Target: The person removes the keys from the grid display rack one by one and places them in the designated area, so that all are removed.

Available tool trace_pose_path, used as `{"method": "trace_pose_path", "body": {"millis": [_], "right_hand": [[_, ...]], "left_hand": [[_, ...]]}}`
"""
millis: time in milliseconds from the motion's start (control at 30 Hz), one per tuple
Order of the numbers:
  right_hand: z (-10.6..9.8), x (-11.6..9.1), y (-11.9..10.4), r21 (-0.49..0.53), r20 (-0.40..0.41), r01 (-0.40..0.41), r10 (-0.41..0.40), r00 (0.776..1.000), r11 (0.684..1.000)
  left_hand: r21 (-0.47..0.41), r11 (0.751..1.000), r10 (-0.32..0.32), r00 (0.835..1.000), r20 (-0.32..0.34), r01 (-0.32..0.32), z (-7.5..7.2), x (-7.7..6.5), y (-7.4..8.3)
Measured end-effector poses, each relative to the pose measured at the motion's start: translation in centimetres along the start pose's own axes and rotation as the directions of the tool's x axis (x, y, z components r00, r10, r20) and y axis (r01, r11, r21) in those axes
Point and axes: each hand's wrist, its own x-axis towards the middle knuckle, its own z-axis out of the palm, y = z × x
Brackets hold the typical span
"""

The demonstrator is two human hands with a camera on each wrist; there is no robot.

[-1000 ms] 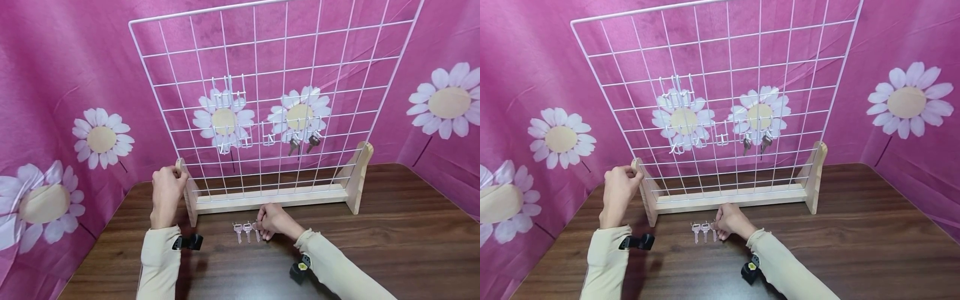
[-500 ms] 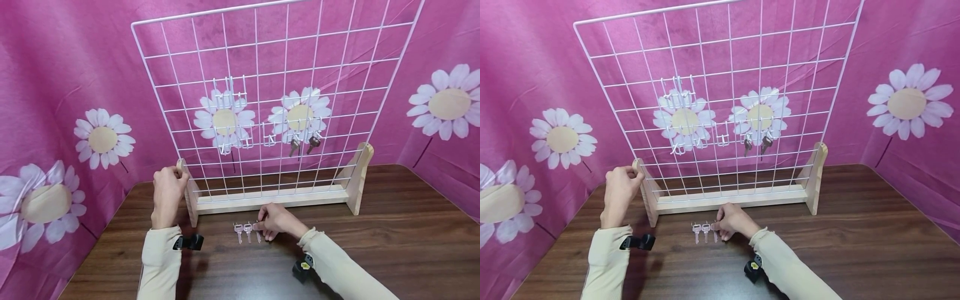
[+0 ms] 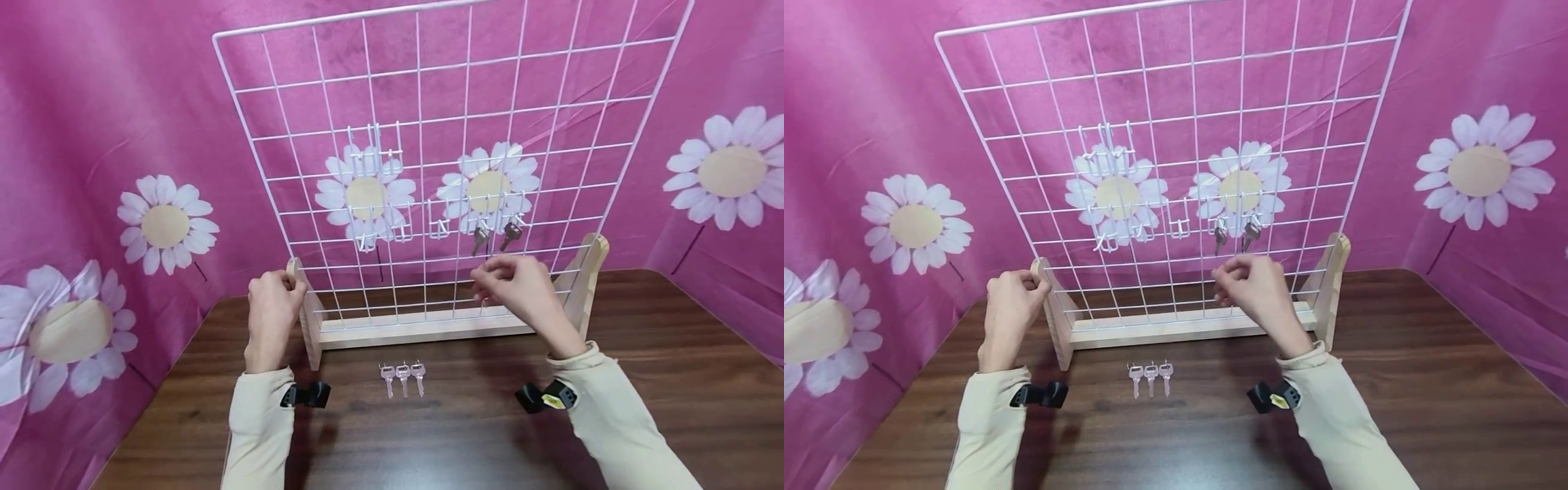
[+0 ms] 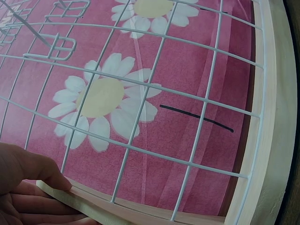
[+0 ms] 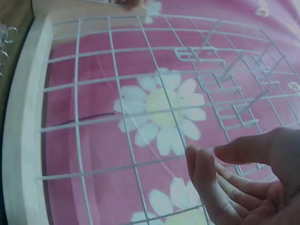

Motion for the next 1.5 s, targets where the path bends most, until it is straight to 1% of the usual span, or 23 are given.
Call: {"method": "trace_pose_path", "body": {"millis": [33,67,133,200,267,333,400,600,767,867,1033,1133,1367,1500], "right_hand": [[-0.2,0.1,-0.1,-0.003,-0.028,0.010,-0.011,1.000,1.000],[-0.3,0.1,-0.2,-0.026,-0.068,0.027,-0.029,0.997,0.999],[-0.3,0.4,-0.4,-0.071,-0.157,0.062,-0.073,0.985,0.996],[-0.1,0.7,-0.6,-0.117,-0.252,0.104,-0.131,0.959,0.988],[0.2,1.0,-0.8,-0.143,-0.341,0.146,-0.187,0.921,0.979],[0.3,1.2,-0.9,-0.139,-0.393,0.177,-0.218,0.893,0.974],[0.4,1.4,-0.9,-0.139,-0.418,0.192,-0.234,0.878,0.971],[0.4,1.7,-1.1,-0.068,-0.428,0.233,-0.240,0.871,0.970],[0.3,1.4,-1.3,-0.007,-0.440,0.266,-0.242,0.865,0.964],[0.2,1.2,-1.5,-0.020,-0.450,0.287,-0.265,0.853,0.958],[0.0,0.7,-2.1,-0.069,-0.463,0.317,-0.312,0.830,0.946],[-0.3,0.2,-2.4,-0.069,-0.452,0.322,-0.318,0.834,0.944],[-0.9,-1.0,-2.9,-0.040,-0.411,0.310,-0.299,0.861,0.950],[-1.2,-1.6,-3.2,-0.038,-0.399,0.301,-0.290,0.870,0.953]], "left_hand": [[-0.002,1.000,0.002,1.000,-0.001,-0.002,0.0,0.1,0.0],[-0.004,1.000,0.004,1.000,-0.004,-0.004,0.0,0.1,0.1],[-0.002,1.000,0.008,1.000,-0.015,-0.008,0.0,0.2,0.1],[-0.003,1.000,0.007,1.000,-0.024,-0.007,-0.1,0.2,0.1],[0.001,1.000,0.009,1.000,-0.028,-0.009,-0.1,0.3,0.1],[0.001,1.000,0.008,1.000,-0.020,-0.008,0.0,0.3,0.0],[0.002,1.000,0.004,1.000,-0.014,-0.004,0.0,0.2,-0.1],[0.000,1.000,0.015,0.999,-0.037,-0.015,0.1,0.1,-0.2],[0.001,1.000,0.021,0.999,-0.026,-0.021,0.0,0.1,-0.1],[0.002,1.000,0.013,1.000,-0.013,-0.013,0.0,0.2,-0.1],[-0.003,1.000,0.023,1.000,-0.013,-0.023,-0.1,0.3,0.0],[-0.001,1.000,0.025,1.000,-0.014,-0.025,-0.1,0.3,0.0],[0.001,1.000,0.023,1.000,-0.007,-0.023,-0.1,0.2,0.0],[0.009,1.000,0.018,1.000,0.000,-0.018,0.0,0.1,0.0]]}}
